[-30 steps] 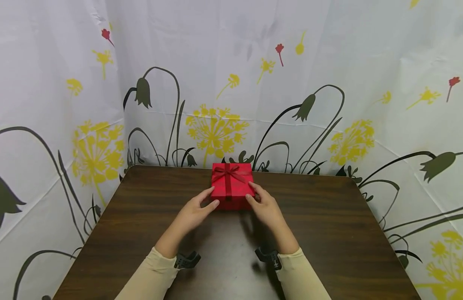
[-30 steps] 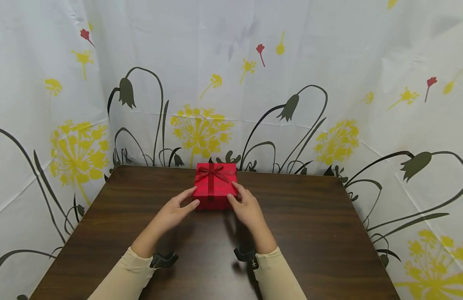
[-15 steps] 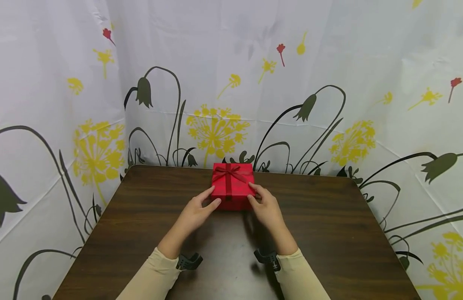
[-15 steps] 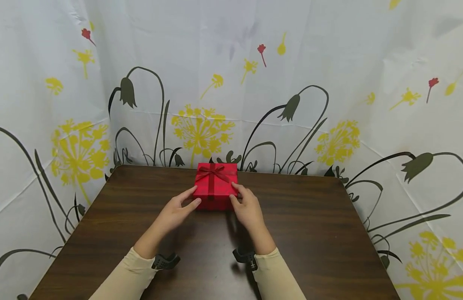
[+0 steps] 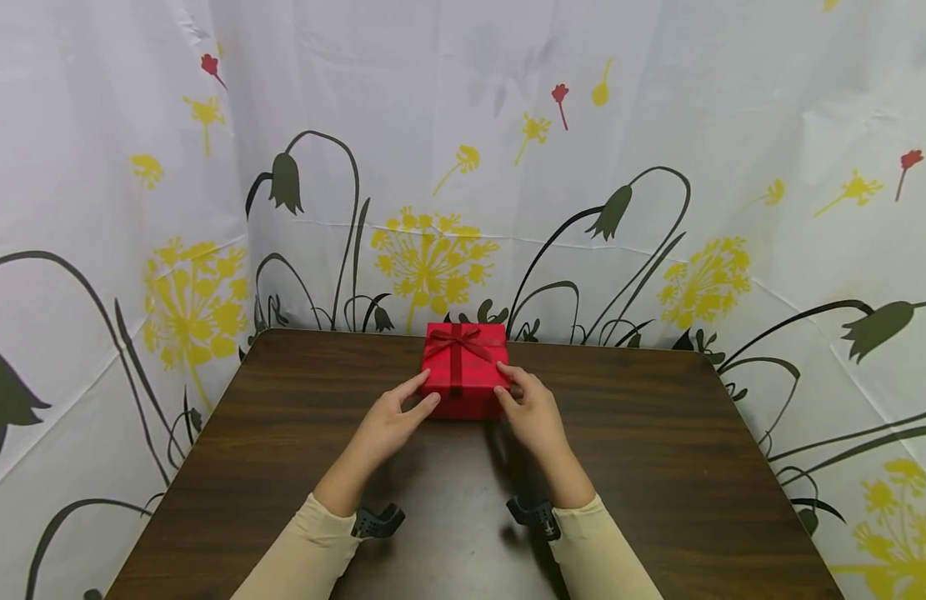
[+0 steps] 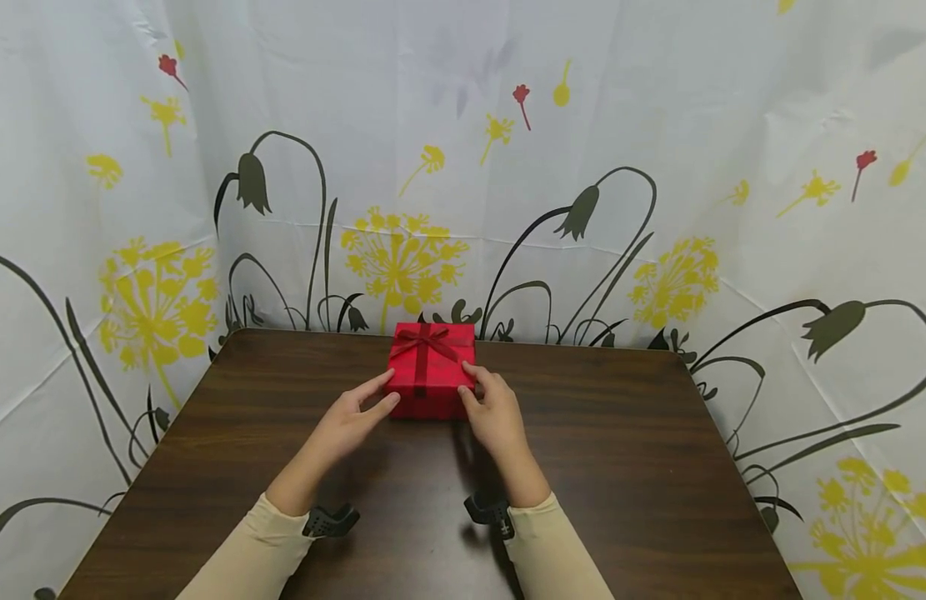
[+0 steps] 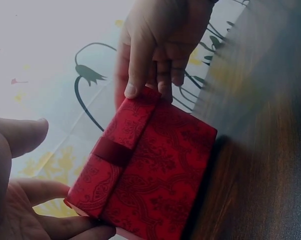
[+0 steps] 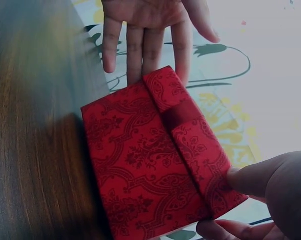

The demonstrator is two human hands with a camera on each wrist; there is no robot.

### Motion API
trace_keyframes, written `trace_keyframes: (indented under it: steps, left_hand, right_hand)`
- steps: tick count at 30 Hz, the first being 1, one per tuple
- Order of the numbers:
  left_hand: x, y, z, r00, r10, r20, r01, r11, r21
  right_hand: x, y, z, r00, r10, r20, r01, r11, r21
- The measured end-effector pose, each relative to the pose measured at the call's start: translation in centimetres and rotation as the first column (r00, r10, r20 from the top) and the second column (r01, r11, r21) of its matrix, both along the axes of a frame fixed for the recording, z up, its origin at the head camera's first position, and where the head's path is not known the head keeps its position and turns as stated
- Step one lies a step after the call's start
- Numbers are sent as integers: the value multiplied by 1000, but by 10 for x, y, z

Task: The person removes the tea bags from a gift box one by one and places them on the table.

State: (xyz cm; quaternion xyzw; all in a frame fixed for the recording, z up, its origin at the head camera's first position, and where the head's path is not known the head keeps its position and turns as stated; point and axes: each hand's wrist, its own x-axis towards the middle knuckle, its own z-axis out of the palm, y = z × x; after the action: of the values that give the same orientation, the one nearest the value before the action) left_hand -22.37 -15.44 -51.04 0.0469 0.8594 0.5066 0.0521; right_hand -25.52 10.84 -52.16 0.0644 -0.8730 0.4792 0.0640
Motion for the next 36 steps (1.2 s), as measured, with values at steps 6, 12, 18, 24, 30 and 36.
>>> trace_keyframes:
  steps: [6,12,18,24,30,36]
  left_hand:
    - [-1,-1,0,1000,-14,-3,14,1000,8]
    - [0,-2,2,1000,-17,1,17,1000,4]
    - [0,-4,3,997,-3,-78,7,999,48]
    - [0,-5,3,986,24,-165,2,988,157]
    - [-2,-11,5,978,42,-202,-6,985,174]
    - [-2,-17,8,974,75,-214,-34,982,188]
  right_hand:
    - [1,1,3,1000,-7,-12,7,1000,2]
    - [2,2,4,1000,-10,-29,10,1000,-1]
    - [3,3,9,996,-7,-89,4,1000,-30]
    - [5,2,12,990,-10,-141,4,999,-44]
    - [6,0,13,990,7,-140,-17,997,-74]
    - [9,-4,15,985,28,-168,-46,993,-109]
